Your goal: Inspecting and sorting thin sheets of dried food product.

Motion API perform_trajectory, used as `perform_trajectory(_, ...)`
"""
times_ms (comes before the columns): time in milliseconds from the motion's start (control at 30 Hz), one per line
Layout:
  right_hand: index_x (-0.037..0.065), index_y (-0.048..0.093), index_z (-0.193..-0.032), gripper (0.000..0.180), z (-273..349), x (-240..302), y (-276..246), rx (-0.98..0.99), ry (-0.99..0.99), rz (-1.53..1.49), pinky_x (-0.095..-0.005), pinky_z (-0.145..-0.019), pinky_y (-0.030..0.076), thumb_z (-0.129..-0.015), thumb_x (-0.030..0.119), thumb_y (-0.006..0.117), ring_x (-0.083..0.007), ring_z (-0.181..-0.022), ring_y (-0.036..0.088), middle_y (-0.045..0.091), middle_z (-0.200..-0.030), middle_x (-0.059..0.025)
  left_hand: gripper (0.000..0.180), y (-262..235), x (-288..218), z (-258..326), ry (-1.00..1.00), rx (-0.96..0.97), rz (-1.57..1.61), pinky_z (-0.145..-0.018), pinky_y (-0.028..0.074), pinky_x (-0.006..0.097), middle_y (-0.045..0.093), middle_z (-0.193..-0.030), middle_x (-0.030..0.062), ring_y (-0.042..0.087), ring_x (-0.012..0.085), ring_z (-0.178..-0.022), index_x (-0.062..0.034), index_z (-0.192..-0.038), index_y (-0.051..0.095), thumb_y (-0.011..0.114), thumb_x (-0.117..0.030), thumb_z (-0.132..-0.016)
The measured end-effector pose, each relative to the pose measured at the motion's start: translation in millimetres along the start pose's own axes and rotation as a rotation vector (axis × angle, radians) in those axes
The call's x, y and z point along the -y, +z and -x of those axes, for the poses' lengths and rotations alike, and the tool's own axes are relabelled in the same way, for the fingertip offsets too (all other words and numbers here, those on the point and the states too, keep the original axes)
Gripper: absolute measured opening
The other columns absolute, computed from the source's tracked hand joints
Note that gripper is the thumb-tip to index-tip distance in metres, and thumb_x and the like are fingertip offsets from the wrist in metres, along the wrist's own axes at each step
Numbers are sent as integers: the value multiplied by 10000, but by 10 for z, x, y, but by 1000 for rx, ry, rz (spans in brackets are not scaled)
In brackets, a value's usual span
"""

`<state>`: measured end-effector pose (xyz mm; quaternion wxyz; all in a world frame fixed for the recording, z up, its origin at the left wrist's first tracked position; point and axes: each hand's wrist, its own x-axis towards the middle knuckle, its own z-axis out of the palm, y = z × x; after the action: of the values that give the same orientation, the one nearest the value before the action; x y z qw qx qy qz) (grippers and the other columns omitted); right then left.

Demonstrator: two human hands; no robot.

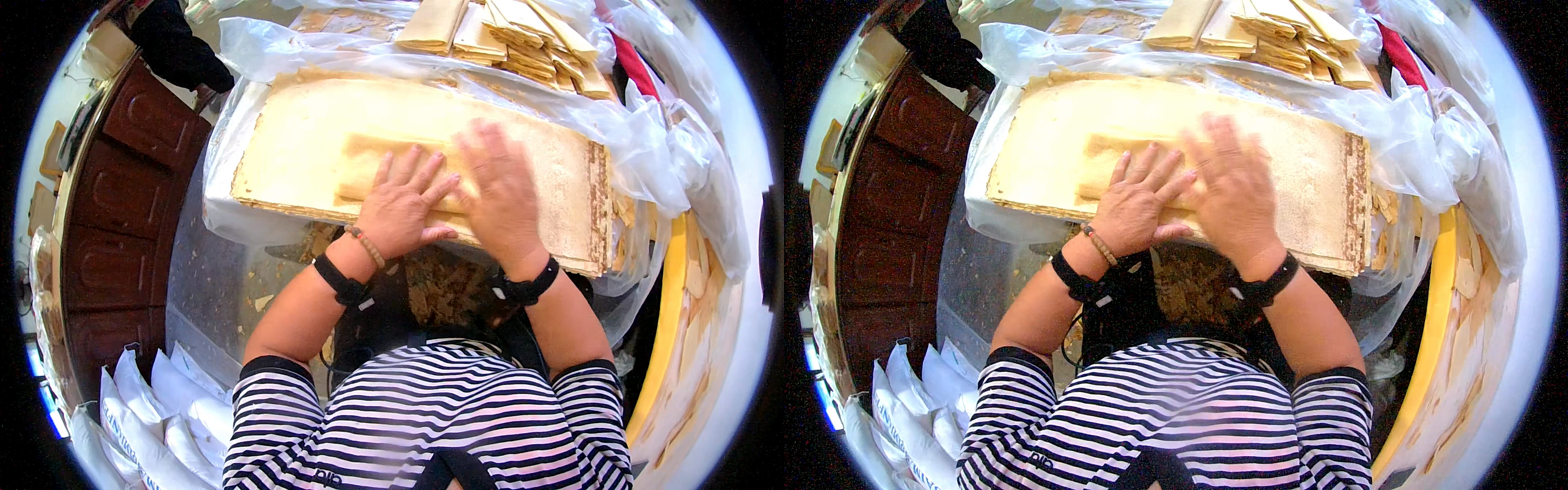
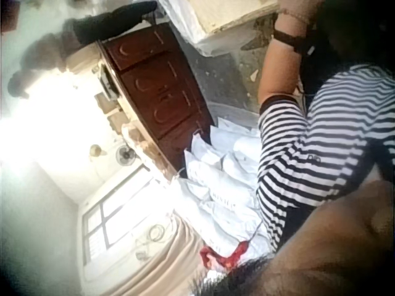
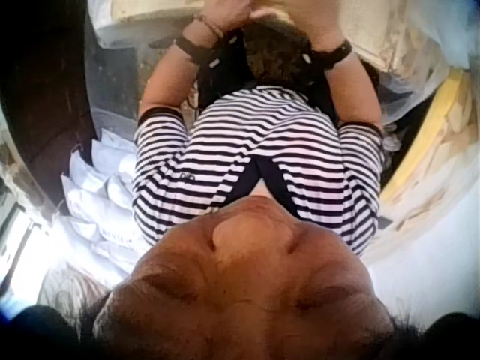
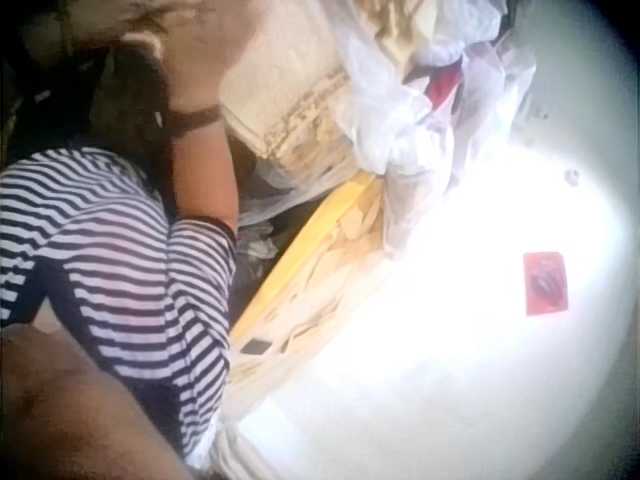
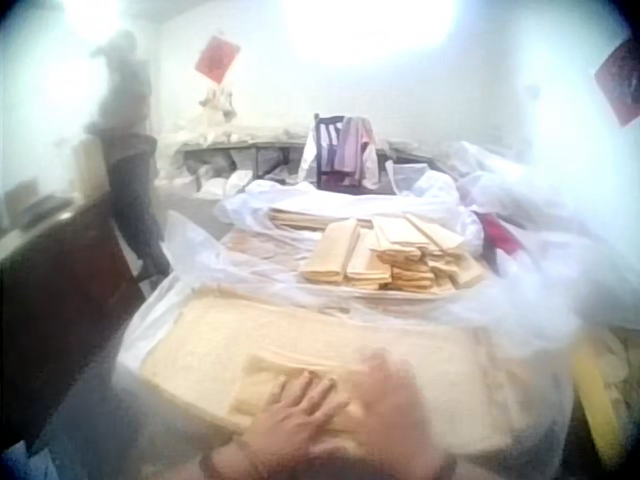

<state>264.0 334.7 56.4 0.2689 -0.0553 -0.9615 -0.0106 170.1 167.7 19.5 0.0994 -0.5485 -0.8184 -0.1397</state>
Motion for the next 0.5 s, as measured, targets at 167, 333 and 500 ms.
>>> perform_trajectory(167,132,505,-1418,767,161,1,268,228,-130,-156,-483,-1188,203,-814,577,664,-359,-1440,296,371,-1548,-96,1006,-89,248,8,-45,41,19,-1191,194,503,352,-1561,119,265,336,-1468,-95,-1481,410,665,-712,-729)
perform_trajectory(333,153,485,-1434,723,36,-55,142,336,-101,-162,-486,-1164,253,-834,506,681,-365,-1426,320,412,-1514,-127,1016,-219,418,-36,-63,128,-32,-1184,235,466,344,-1564,142,297,342,-1454,-65,-1471,402,662,-713,-733)
perform_trajectory(500,137,474,-1439,705,-57,-119,164,403,-121,-154,-480,-1136,313,-847,450,692,-368,-1398,372,408,-1520,-142,645,-149,522,-156,44,89,-144,-1053,416,411,523,-1416,131,499,316,-1295,-61,-1367,502,701,-357,-830)
